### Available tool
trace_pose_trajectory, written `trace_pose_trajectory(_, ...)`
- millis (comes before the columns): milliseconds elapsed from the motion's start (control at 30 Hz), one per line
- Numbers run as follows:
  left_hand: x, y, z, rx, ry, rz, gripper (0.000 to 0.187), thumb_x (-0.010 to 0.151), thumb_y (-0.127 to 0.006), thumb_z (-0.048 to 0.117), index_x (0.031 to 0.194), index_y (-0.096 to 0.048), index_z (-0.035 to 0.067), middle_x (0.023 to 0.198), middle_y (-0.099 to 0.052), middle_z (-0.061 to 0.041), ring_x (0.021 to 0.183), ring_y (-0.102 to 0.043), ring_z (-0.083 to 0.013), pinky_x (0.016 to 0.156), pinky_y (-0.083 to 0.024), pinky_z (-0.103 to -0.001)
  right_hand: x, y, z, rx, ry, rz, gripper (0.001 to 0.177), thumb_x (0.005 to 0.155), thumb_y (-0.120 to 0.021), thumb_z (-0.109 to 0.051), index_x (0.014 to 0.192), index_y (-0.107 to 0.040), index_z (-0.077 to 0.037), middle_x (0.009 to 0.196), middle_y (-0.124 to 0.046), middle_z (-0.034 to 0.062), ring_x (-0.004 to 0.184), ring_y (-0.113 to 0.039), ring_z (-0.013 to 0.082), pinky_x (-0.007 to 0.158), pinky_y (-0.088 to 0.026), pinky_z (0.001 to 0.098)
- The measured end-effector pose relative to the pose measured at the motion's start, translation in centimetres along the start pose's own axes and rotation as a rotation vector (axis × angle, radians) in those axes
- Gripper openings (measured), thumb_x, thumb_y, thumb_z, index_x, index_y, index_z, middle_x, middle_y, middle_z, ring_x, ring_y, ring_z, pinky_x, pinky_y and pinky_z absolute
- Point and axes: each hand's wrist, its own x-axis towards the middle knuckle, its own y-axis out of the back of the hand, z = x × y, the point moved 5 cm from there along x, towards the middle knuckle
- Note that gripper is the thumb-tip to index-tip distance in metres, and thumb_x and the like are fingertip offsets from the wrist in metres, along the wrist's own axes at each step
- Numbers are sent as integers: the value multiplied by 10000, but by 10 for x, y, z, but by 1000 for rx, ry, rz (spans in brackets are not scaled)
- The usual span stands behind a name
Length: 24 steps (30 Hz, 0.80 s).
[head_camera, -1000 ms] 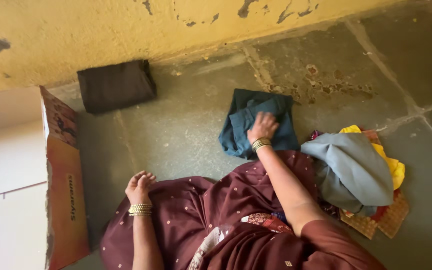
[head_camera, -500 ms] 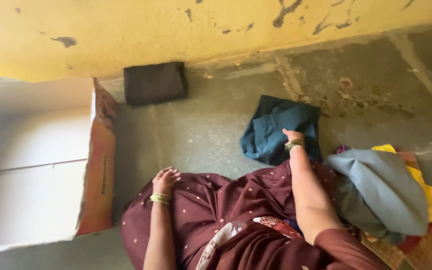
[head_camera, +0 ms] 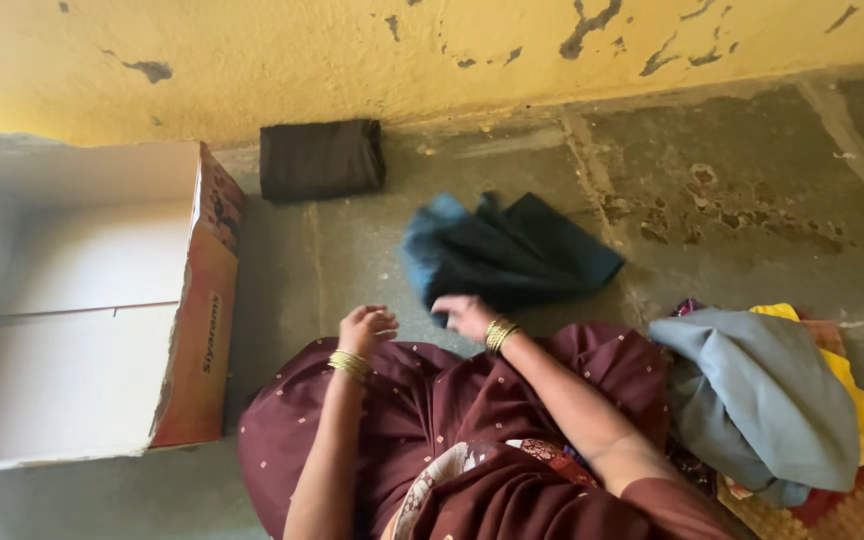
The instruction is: The person folds a dark garment and a teal garment on the floor, smoothing and aligning edges by hand. The folded items are placed aside next to a cardboard box.
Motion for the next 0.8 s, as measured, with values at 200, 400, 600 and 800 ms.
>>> trace_pose_trajectory(200, 1, -11, -25, 836, -158, 14, 196, 920, -690, 122, 978, -746, -56, 772, -744, -126, 636, -690, -195, 585, -551, -303, -12, 33, 20, -177, -197, 42, 194, 816, -739, -108, 1009, -751, -95, 1030, -745, 117, 901, -729, 303, 827, -575, 382)
trace_pose_trajectory(400, 8, -5, -41, 731, -73, -44, 222, 905, -692, 153, 1005, -707, -45, 776, -732, -109, 614, -668, -175, 556, -553, -325, -44, 136, 66, -413, -387, 510, 263, 772, -801, -97, 1024, -729, -70, 1082, -723, 157, 1006, -680, 345, 902, -543, 407)
trace_pose_trajectory(600, 8, -4, -43, 786, -150, -46, 224, 910, -689, 159, 1003, -715, -43, 779, -740, -114, 625, -674, -174, 566, -552, -305, -44, 125, 97, -522, -605, 414, 573, 704, -872, -210, 1217, -646, -92, 1198, -692, 179, 1143, -632, 369, 1004, -482, 468)
trace_pose_trajectory(800, 12, -1, -48, 782, -80, -30, 244, 909, -688, 182, 1032, -710, -27, 755, -728, -111, 605, -674, -183, 554, -558, -321, -31, 97, 93, -747, -677, 307, 661, 693, -869, -252, 1287, -598, -144, 1187, -715, 159, 1139, -646, 339, 1018, -390, 587)
